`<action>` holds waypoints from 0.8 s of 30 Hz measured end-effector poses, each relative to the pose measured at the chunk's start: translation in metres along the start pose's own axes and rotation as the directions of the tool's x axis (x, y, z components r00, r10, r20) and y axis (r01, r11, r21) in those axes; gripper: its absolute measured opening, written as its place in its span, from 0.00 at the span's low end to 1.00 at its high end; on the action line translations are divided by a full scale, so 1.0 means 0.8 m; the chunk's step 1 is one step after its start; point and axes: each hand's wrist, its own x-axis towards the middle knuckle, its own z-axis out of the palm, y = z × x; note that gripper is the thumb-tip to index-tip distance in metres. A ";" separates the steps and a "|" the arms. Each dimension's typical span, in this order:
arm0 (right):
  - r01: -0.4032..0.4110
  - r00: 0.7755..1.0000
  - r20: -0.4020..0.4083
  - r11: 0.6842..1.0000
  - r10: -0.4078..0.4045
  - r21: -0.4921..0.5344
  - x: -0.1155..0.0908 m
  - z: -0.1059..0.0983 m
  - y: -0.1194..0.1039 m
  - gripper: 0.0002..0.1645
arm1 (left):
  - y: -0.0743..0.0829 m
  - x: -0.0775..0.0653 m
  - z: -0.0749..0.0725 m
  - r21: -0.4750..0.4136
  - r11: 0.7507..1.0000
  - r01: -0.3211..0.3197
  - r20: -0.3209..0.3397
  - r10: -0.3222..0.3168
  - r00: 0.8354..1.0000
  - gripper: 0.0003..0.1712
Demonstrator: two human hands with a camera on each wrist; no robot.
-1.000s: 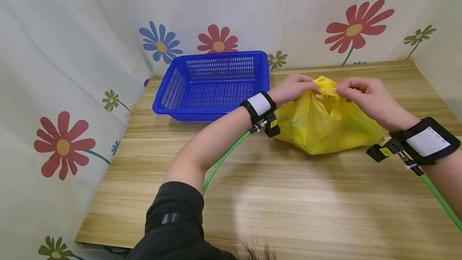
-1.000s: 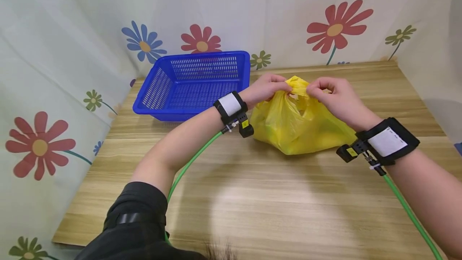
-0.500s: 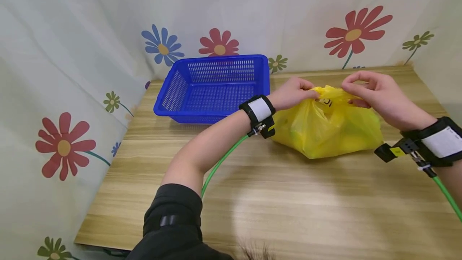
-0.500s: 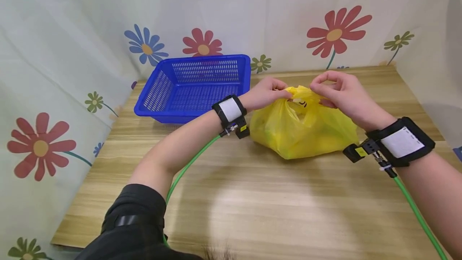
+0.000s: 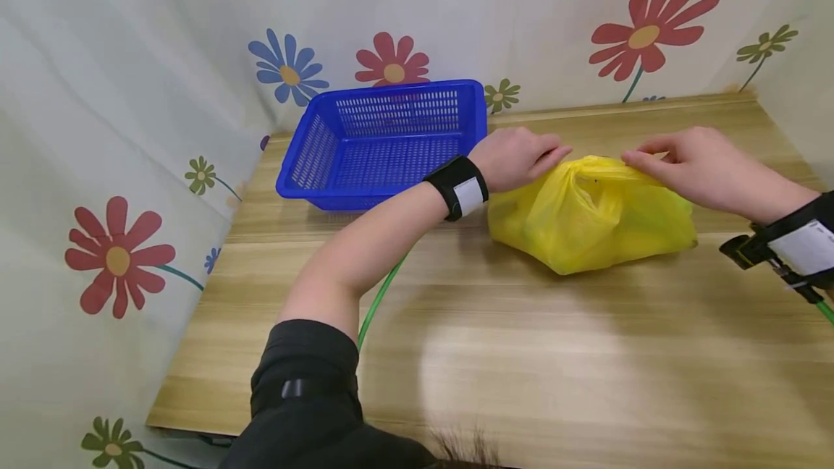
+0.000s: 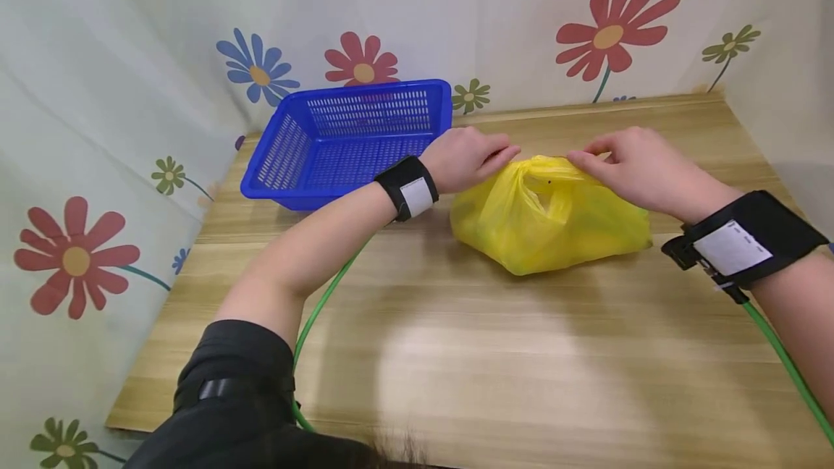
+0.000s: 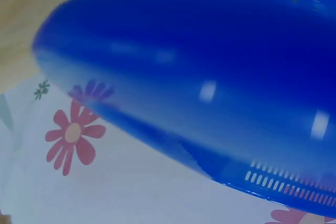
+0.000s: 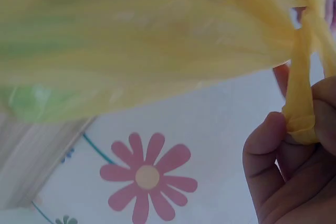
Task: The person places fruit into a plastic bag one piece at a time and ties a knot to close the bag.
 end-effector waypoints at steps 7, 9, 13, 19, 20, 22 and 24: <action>-0.014 1.000 0.015 0.991 0.016 -0.135 0.003 0.001 0.008 0.34 | -0.014 -0.011 -0.001 -0.008 1.000 0.020 -0.016 -0.020 1.000 0.22; -0.029 0.999 0.040 0.990 0.035 -0.140 0.003 0.001 0.016 0.34 | -0.018 -0.017 0.001 -0.003 1.000 0.021 -0.033 -0.021 0.999 0.22; -0.059 0.994 0.080 0.990 0.070 -0.131 0.000 0.002 0.036 0.35 | -0.026 -0.025 0.006 -0.007 1.000 0.009 -0.067 -0.009 0.998 0.23; -0.092 0.993 0.066 0.990 0.099 -0.105 -0.007 0.006 0.064 0.35 | -0.043 -0.034 0.011 -0.003 0.999 0.055 -0.069 -0.055 0.996 0.24; -0.099 0.992 0.063 0.990 0.105 -0.099 -0.007 0.007 0.066 0.35 | -0.045 -0.036 0.012 -0.001 0.998 0.062 -0.066 -0.062 0.996 0.24; -0.104 0.992 0.062 0.990 0.110 -0.093 -0.007 0.009 0.071 0.35 | -0.046 -0.038 0.013 -0.005 0.997 0.071 -0.066 -0.071 0.995 0.24; -0.108 0.991 0.064 0.990 0.114 -0.091 -0.007 0.011 0.073 0.36 | -0.046 -0.039 0.015 -0.005 0.997 0.075 -0.064 -0.075 0.995 0.23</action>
